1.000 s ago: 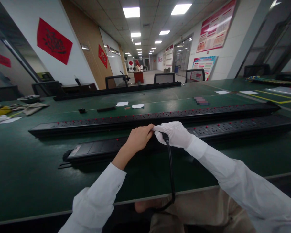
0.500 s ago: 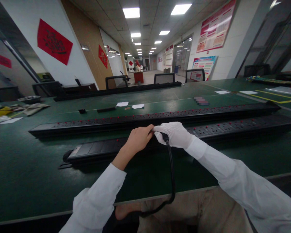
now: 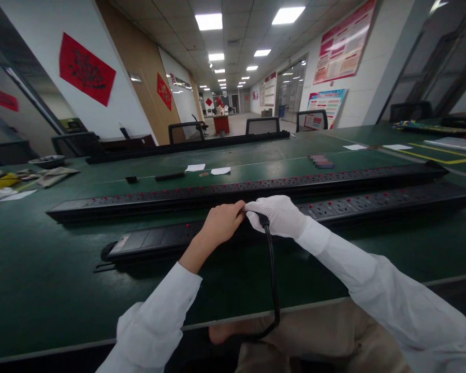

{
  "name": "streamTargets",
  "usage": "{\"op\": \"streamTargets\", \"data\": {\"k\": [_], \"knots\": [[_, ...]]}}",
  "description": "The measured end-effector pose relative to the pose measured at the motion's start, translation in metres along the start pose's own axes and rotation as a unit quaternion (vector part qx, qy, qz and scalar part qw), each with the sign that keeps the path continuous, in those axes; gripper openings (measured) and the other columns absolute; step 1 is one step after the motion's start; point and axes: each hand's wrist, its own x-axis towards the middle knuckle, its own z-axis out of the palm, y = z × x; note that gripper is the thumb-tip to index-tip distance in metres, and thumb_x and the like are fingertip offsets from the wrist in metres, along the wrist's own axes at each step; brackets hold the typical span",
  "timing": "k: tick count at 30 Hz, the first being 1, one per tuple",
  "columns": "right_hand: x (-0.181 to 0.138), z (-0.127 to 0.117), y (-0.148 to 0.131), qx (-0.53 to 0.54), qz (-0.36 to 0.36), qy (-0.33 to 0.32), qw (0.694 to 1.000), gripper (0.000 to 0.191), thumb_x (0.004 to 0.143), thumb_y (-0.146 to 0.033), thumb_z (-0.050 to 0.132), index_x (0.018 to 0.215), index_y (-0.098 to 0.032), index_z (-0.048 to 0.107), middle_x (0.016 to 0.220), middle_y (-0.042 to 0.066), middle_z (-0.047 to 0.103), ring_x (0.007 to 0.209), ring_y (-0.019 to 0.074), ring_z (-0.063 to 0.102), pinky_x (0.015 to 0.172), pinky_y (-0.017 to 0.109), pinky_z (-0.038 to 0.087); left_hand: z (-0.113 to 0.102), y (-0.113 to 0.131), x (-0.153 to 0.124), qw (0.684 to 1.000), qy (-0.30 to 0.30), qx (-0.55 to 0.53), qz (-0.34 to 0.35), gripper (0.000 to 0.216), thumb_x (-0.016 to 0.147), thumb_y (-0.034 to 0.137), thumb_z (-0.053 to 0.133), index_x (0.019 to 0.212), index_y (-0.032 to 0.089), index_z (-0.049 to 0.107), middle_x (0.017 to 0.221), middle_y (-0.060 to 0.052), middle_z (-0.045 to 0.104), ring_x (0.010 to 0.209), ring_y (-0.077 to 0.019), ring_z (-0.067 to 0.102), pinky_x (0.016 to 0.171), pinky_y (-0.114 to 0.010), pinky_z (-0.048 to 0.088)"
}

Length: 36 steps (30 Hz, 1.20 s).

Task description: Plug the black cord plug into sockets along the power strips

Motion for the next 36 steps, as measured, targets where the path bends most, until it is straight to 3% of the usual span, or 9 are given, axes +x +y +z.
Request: {"op": "streamTargets", "data": {"k": [18,36], "knots": [[-0.0004,0.0021,0.0001,-0.01,-0.006,0.009,1.0,0.026,0.08,-0.032,0.038,0.086,-0.022,0.061,0.07,0.001,0.061,0.066,0.0111,0.055,0.062,0.021,0.032,0.0055,-0.0034,0.0006,0.999,0.025,0.021,0.012,0.018,0.086,0.034,0.035,0.092,0.024,0.048,0.087,-0.002,0.064,0.081,-0.0225,0.061,0.065,-0.03,0.042],[-0.0013,0.0018,0.0001,-0.013,0.001,0.011,1.0,0.026,0.081,-0.033,0.038,0.09,-0.022,0.06,0.073,0.001,0.061,0.068,0.0114,0.055,0.062,0.022,0.032,0.0017,-0.0014,0.0009,1.0,0.008,0.002,0.002,0.019,0.086,0.033,0.034,0.094,0.023,0.049,0.088,-0.002,0.064,0.081,-0.0218,0.06,0.066,-0.03,0.042]]}}
